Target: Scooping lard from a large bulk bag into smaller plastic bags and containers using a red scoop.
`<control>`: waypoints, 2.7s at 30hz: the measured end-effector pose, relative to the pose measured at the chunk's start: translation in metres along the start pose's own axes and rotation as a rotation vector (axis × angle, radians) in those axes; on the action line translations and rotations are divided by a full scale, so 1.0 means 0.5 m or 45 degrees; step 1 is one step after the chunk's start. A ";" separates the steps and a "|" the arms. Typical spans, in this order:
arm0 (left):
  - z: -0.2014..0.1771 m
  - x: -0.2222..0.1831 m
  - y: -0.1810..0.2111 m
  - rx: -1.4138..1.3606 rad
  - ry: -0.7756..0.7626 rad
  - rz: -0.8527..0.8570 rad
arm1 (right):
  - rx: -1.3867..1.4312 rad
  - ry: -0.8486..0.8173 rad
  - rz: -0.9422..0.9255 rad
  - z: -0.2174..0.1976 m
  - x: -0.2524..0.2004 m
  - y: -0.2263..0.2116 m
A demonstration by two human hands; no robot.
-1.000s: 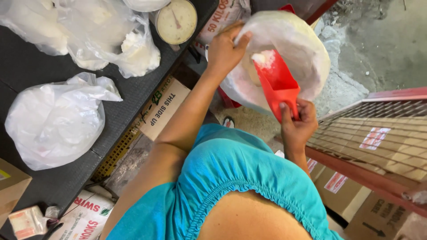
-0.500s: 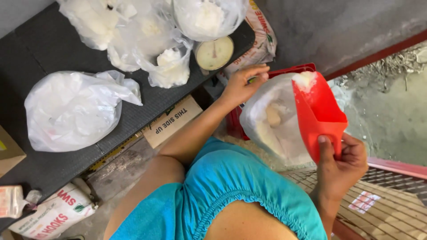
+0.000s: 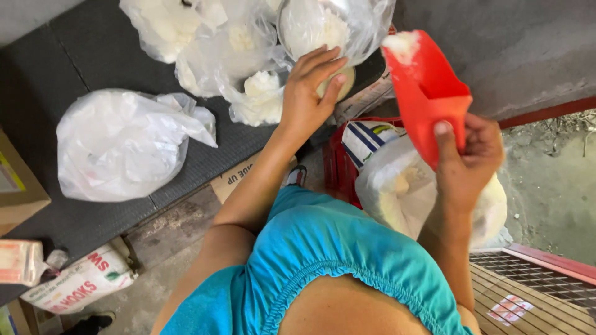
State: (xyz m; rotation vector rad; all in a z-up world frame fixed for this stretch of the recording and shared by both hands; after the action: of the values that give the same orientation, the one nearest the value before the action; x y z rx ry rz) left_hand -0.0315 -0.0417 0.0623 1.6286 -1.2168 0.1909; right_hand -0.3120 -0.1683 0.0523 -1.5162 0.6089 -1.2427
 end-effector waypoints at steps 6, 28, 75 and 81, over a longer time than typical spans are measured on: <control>-0.061 0.013 -0.020 0.081 0.142 0.048 | 0.016 -0.039 0.031 0.139 0.070 0.026; 0.003 0.053 -0.237 -0.069 -0.063 -0.271 | -0.909 -0.145 -0.313 0.275 0.139 0.038; -0.032 0.033 -0.178 -0.362 -0.049 -0.268 | -1.229 -0.424 -0.835 0.310 0.174 -0.020; -0.024 0.035 -0.177 -0.374 -0.069 -0.290 | -1.244 -0.459 -0.819 0.304 0.177 0.001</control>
State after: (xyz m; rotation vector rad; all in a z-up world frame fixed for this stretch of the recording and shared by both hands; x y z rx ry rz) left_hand 0.0503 -0.0484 0.0228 1.5053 -1.0352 -0.1696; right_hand -0.1429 -0.1849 0.0976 -2.8491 0.5171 -1.1069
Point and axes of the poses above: each hand's wrist, its own x-axis towards the middle knuckle, its own z-axis out of the palm, y = z × x, the point moved 8 cm from there along x, towards the middle knuckle, and after that the axes turned 3 degrees about x, right-handed, at the moved point
